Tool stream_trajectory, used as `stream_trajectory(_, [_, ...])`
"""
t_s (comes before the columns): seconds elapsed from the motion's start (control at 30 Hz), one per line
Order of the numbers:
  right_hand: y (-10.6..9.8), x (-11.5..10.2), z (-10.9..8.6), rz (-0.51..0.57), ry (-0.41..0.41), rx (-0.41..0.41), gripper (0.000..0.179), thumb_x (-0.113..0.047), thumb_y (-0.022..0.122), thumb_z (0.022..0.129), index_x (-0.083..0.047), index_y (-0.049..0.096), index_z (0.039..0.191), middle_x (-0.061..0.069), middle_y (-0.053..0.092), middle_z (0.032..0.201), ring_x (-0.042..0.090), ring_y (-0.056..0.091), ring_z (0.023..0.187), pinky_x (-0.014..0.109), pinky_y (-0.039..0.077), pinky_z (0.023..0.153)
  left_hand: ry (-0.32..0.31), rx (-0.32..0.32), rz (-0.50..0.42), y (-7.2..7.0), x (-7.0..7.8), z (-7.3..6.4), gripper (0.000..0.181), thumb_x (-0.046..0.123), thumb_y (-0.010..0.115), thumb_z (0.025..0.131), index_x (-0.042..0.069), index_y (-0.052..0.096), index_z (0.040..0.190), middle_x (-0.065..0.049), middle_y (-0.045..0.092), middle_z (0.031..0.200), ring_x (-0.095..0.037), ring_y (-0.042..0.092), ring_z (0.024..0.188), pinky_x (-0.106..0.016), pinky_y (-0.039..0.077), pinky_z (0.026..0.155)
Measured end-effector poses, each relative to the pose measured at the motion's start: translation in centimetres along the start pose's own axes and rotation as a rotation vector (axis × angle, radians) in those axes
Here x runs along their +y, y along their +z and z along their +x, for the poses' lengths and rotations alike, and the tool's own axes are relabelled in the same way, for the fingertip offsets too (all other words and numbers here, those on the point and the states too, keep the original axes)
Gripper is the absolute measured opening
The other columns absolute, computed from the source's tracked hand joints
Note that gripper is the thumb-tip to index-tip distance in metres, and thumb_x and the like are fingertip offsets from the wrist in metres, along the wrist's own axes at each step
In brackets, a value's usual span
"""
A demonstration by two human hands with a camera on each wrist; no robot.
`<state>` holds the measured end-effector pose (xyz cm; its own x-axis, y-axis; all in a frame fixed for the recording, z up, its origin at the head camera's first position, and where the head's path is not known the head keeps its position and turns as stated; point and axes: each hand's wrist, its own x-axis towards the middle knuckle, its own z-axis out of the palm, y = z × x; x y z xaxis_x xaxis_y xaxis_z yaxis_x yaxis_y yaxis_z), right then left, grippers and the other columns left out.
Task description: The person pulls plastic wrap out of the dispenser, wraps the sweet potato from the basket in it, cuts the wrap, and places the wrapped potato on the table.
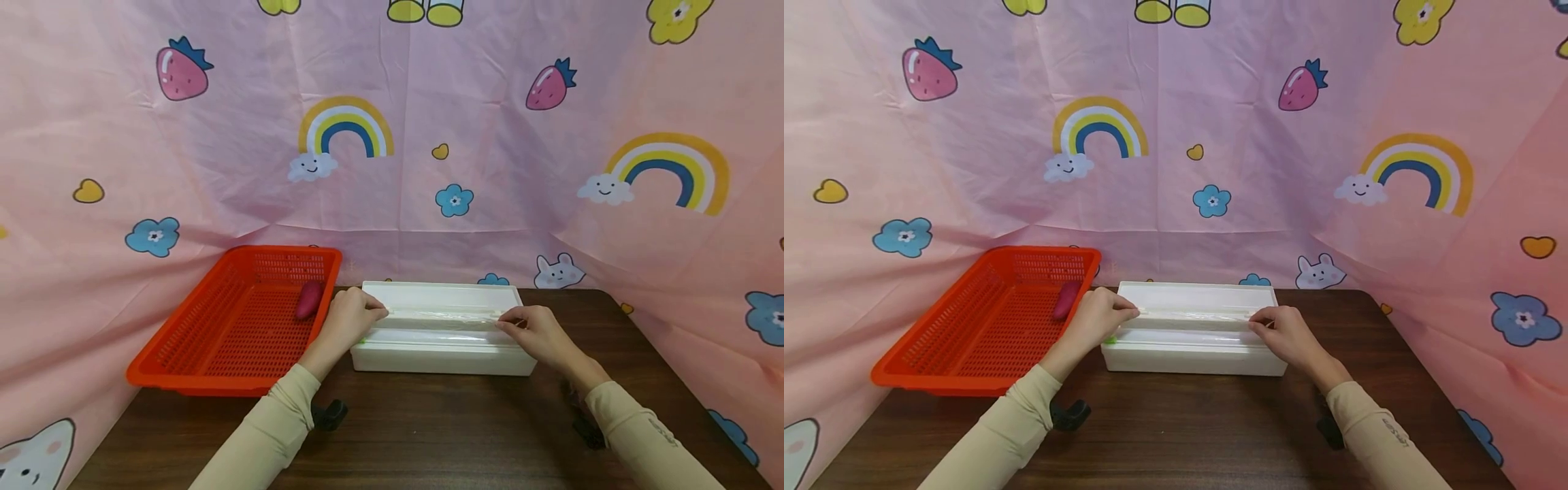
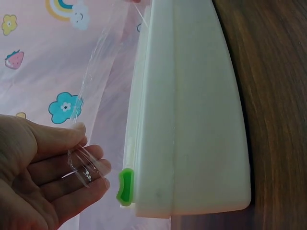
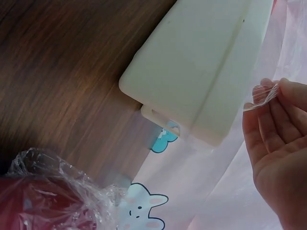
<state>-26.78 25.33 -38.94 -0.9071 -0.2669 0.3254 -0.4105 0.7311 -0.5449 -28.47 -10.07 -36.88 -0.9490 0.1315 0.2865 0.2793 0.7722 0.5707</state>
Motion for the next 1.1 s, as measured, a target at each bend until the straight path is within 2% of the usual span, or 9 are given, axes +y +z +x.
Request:
stream_trajectory(0.33, [-0.5,-0.5,-0.1,-0.004,0.009,-0.002,0.011,-0.012,0.072,0.094,-0.005,0.08,0.097,0.006,0.077,0.09,0.013,0.065,0.077,0.024,0.054,0.066,0.012,-0.003,0.003,-0.8,0.4,-0.5,0.01,0.021,0.081,0.087,0.013,0.085,0.091,-0.003,0.08,0.095,-0.026,0.073,0.1,-0.043,0.056,0.087])
stream_trajectory(0.77, [-1.1,-1.1,0.0,-0.001,0.003,0.027,0.013,-0.016,0.074,0.093,-0.005,0.08,0.094,0.007,0.077,0.088,0.011,0.065,0.074,0.025,0.052,0.062,0.05,0.02,-0.014,-1.6,0.7,-1.0,0.008,0.019,0.083,0.085,0.012,0.085,0.089,-0.002,0.08,0.088,-0.024,0.073,0.091,-0.039,0.056,0.081])
stream_trajectory(1.1, [-1.6,-1.7,-0.2,-0.006,0.0,0.008,0.012,-0.015,0.072,0.095,-0.006,0.08,0.096,0.006,0.077,0.087,0.011,0.066,0.074,0.025,0.053,0.062,0.031,0.012,-0.05,-2.3,1.0,-1.5,0.01,0.02,0.082,0.087,0.011,0.085,0.091,-0.003,0.08,0.091,-0.023,0.073,0.095,-0.04,0.058,0.083])
